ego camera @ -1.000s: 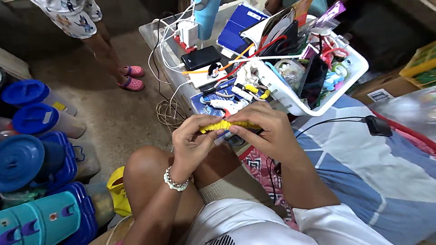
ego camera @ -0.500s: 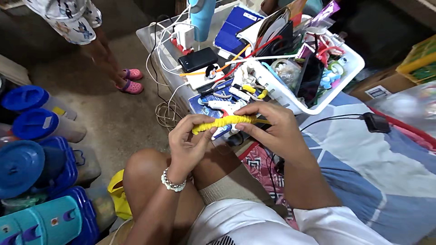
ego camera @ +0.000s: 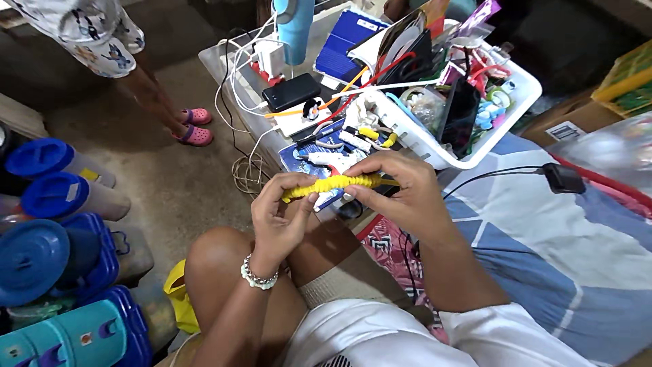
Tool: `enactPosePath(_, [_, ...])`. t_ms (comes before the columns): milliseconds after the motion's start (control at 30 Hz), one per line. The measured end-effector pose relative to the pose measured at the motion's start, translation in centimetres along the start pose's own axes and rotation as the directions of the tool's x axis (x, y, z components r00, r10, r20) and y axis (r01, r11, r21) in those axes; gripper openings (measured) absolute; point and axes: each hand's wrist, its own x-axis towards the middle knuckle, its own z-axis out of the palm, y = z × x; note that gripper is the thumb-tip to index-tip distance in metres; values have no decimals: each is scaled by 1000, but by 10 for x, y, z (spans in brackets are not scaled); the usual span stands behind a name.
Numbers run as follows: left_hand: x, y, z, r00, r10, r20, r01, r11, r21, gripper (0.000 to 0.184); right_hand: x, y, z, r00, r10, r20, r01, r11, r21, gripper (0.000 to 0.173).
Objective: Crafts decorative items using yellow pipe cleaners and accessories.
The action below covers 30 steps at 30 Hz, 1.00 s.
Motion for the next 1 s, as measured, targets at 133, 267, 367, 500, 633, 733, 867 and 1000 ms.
enactPosePath(133, [0, 1, 1, 999, -1, 33, 1, 1000, -4, 32, 0, 0, 2, 1000, -23, 5, 23, 1000, -6, 17])
enactPosePath(267, [0, -1, 0, 999, 38, 20, -40, 996, 78, 20, 0, -1, 2, 997, -54, 60, 55, 999, -1, 28])
enactPosePath(367, [0, 2, -1, 1000, -13, -1, 13, 997, 82, 16, 1, -2, 1, 994, -86, 62, 86, 996, 4, 23])
enactPosePath(500, [0, 1, -1, 999, -34, 5, 34, 999, 27, 15, 0, -5, 0, 995, -81, 63, 81, 997, -12, 17])
enactPosePath(633, [0, 1, 1, 1000, -11, 9, 11, 1000, 3, 14, -1, -7, -1, 996, -51, 67, 54, 998, -35, 19])
enactPosePath(733, [0, 1, 1, 1000, -1, 5, 1, 1000, -7, 14, -1, -7, -1, 997, -41, 72, 44, 999, -33, 20])
enactPosePath(867, [-1, 2, 2, 1000, -30, 2, 30, 1000, 7, 15, -1, -7, -2, 996, -43, 84, 47, 998, -41, 21])
enactPosePath(1000, [-2, 3, 4, 994, -106, -14, 106, 994, 26, 16, 0, -5, -2, 994, -83, 77, 88, 995, -55, 18])
